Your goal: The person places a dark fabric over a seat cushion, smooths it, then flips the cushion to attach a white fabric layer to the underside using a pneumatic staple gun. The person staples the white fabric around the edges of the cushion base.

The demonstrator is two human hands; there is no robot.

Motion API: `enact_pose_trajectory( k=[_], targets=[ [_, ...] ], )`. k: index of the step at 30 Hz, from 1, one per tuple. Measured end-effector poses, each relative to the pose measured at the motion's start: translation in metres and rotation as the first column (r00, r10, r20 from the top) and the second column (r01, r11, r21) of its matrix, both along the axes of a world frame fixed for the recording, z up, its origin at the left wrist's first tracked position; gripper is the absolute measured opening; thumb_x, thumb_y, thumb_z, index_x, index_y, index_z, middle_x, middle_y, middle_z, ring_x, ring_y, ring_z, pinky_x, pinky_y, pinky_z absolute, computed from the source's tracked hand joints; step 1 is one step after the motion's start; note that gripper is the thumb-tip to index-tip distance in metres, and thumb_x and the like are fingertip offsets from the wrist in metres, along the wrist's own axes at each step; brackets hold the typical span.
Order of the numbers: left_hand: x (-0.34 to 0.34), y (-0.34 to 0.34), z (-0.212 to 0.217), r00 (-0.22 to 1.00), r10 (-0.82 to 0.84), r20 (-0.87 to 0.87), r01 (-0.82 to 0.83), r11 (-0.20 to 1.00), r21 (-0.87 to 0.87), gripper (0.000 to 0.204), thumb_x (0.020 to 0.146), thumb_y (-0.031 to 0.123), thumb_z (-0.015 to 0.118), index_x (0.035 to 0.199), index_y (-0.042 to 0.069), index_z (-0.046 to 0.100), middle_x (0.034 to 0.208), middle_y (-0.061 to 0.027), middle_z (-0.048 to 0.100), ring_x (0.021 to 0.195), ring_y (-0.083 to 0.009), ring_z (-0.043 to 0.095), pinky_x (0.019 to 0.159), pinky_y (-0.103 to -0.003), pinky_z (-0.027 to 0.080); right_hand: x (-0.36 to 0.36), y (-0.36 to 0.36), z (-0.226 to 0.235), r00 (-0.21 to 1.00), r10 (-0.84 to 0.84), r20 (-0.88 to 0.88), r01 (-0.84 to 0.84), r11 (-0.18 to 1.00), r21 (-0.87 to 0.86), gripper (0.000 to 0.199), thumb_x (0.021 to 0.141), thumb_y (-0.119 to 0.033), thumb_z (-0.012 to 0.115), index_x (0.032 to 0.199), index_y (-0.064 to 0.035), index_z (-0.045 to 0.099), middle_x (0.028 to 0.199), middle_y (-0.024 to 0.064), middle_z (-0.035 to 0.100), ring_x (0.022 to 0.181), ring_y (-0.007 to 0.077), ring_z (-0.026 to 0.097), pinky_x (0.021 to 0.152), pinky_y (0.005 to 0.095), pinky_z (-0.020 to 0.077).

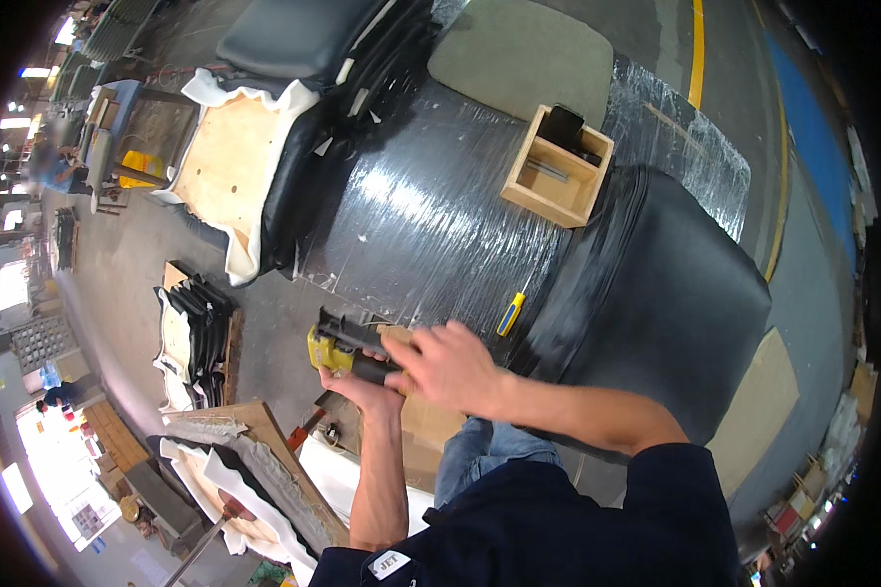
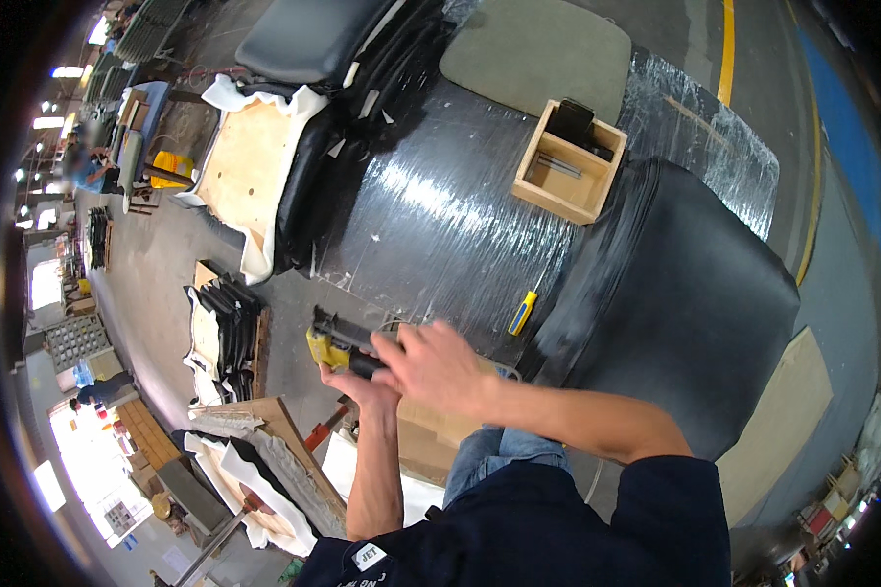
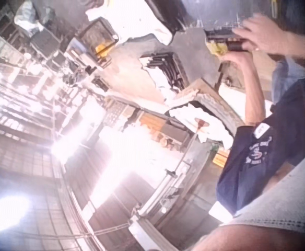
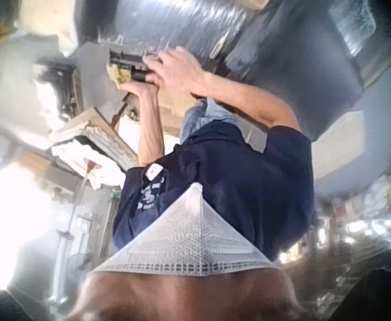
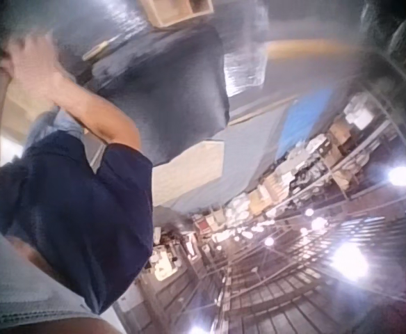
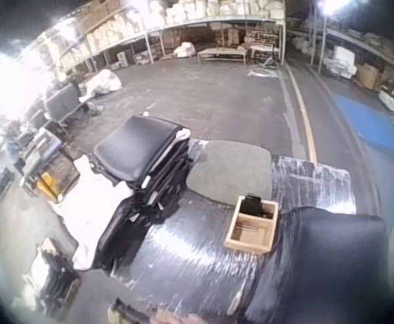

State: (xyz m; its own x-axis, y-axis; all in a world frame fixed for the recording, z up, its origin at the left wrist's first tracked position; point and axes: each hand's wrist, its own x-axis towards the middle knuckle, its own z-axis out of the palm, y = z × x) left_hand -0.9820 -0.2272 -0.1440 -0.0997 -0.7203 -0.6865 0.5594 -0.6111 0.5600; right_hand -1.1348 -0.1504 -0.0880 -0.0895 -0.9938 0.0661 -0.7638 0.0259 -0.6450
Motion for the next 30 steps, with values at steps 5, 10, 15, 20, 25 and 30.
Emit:
enact_pose_trajectory(
  k=[5,10,15,20,25,30],
  targets=[
    [0.016,-0.015,-0.047,0.867,-0.139,-0.479,0.139,0.990,-0.036,0.054,0.089,0.065,0.049,0.093,0.011,0.053,0.074,0.0016,0.044,0.062,-0.0131,0.041,0.062,-0.031,0.039,-0.035,0.041,0.034,0.905,0.255,0.339,-0.333,0.923,0.194,0.050,0.088,-0.036,0.073,0.130,-0.0108,0.063,0.103,0.0090,0.068,0.094,0.0257,0.069,0.084,0.0375,0.0517],
    [0.062,-0.015,-0.043,0.723,-0.272,-0.635,0.145,0.958,-0.246,0.024,0.099,0.030,0.060,0.099,0.007,0.054,0.077,-0.0016,0.052,0.069,-0.0144,0.051,0.068,-0.032,0.044,-0.221,0.018,-0.107,0.738,-0.601,0.307,0.472,0.784,0.402,0.035,0.098,-0.020,0.057,0.125,0.0003,0.065,0.117,0.0206,0.071,0.111,0.0272,0.068,0.093,0.0365,0.0527],
    [0.085,-0.007,-0.001,0.730,-0.293,-0.617,0.140,0.948,-0.285,0.024,0.099,0.031,0.061,0.100,0.008,0.052,0.079,-0.0002,0.051,0.070,-0.0138,0.051,0.071,-0.032,0.045,-0.339,0.014,-0.294,0.809,-0.588,0.005,0.491,0.680,0.545,0.035,0.096,-0.026,0.056,0.116,-0.0013,0.071,0.113,0.0229,0.071,0.106,0.0383,0.067,0.095,0.0418,0.0511],
    [0.110,0.028,0.001,0.795,-0.166,-0.584,0.045,0.975,-0.217,0.015,0.098,0.022,0.062,0.102,0.009,0.054,0.081,0.0002,0.055,0.074,-0.0137,0.055,0.075,-0.033,0.047,-0.342,0.002,-0.331,0.863,-0.495,0.103,0.294,0.656,0.695,0.040,0.096,-0.034,0.058,0.119,-0.0026,0.070,0.118,0.0218,0.070,0.113,0.0365,0.065,0.096,0.0426,0.0496],
    [0.122,0.053,-0.011,0.822,-0.040,-0.568,-0.016,0.996,-0.093,0.009,0.100,0.018,0.056,0.101,0.009,0.056,0.080,0.0004,0.057,0.075,-0.0140,0.058,0.074,-0.032,0.049,-0.343,0.003,-0.337,0.881,-0.465,0.088,0.234,0.590,0.773,0.042,0.091,-0.036,0.064,0.120,-0.0067,0.071,0.121,0.0171,0.070,0.113,0.0328,0.066,0.099,0.0404,0.0488],
    [0.114,0.056,-0.018,0.804,0.006,-0.595,-0.017,1.000,-0.014,0.013,0.101,0.020,0.051,0.100,0.009,0.058,0.080,0.0006,0.057,0.074,-0.0145,0.055,0.073,-0.032,0.046,-0.350,-0.003,-0.306,0.840,-0.515,0.170,0.156,0.529,0.834,0.034,0.088,-0.029,0.067,0.112,-0.0054,0.072,0.114,0.0144,0.072,0.103,0.0276,0.068,0.087,0.0396,0.0535]
  ],
)
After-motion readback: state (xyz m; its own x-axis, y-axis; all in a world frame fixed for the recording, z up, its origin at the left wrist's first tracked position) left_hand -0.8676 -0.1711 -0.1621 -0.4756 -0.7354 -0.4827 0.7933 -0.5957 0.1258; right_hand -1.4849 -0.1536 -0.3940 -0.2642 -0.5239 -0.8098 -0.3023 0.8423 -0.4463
